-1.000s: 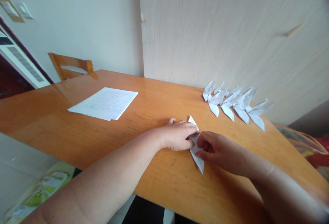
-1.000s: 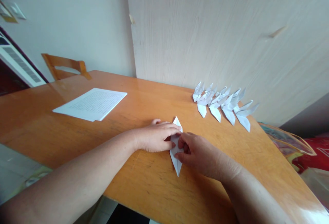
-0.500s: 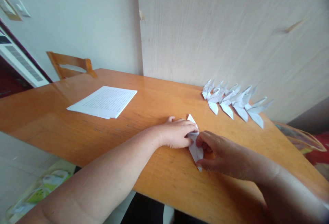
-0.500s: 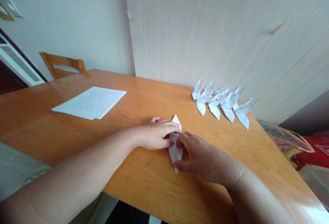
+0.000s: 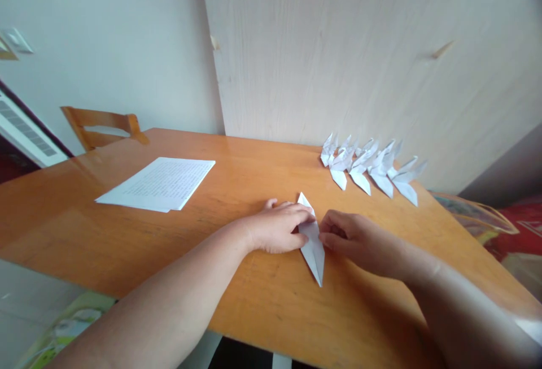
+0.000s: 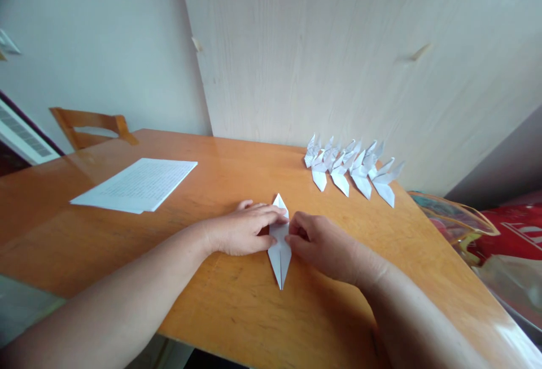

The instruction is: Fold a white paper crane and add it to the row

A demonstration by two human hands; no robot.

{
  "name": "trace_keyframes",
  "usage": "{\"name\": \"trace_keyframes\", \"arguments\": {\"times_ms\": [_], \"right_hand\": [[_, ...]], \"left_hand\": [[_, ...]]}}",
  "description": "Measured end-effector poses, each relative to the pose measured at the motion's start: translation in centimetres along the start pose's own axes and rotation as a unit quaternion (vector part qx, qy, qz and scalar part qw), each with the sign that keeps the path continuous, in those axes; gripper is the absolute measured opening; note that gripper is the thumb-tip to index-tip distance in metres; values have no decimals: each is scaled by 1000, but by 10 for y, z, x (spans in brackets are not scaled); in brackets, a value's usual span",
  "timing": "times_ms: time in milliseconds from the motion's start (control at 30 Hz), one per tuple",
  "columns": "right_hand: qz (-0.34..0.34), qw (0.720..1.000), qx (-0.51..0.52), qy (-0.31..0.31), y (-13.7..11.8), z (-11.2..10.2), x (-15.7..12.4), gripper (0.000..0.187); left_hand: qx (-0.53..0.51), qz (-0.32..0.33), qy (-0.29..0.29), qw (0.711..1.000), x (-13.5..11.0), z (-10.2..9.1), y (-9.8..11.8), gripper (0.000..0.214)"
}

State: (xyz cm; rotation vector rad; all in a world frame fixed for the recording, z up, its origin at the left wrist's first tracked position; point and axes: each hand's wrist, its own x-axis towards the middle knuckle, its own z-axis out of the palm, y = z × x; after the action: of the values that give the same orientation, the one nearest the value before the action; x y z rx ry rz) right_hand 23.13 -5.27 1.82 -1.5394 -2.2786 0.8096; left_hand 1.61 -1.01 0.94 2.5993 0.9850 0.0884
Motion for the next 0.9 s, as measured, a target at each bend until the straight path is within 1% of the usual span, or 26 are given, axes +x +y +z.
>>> {"name": "trace_keyframes", "arguments": {"times_ms": [67,100,133,200,333,567,767,900], "right_hand": [[16,998,0,62,8,1,7,13],[20,996,-4,83,11,1,9,13],[22,995,-7,101,13,2,11,13],[27,993,-10,118,15,3,14,12],[26,992,1,122,14,9,15,13],[-3,991,-4,136,11,18,17,12],[43,989,-78,117,9,26,22,21],[49,990,-94,96,9,25,24,20]], "left_hand": [[11,2,1,1000,0,1,-1,47],[15,3,1,1000,0,1,-1,48],[15,4,2,1000,0,2,-2,49],[11,5,5,1000,-1,2,-2,49],[0,4,13,1000,-2,1,-1,50],[-22,-5,26,999,-1,0,1,50],[-44,-8,26,999,0,1,-2,55],[-42,0,20,999,1,-1,-6,47]]}}
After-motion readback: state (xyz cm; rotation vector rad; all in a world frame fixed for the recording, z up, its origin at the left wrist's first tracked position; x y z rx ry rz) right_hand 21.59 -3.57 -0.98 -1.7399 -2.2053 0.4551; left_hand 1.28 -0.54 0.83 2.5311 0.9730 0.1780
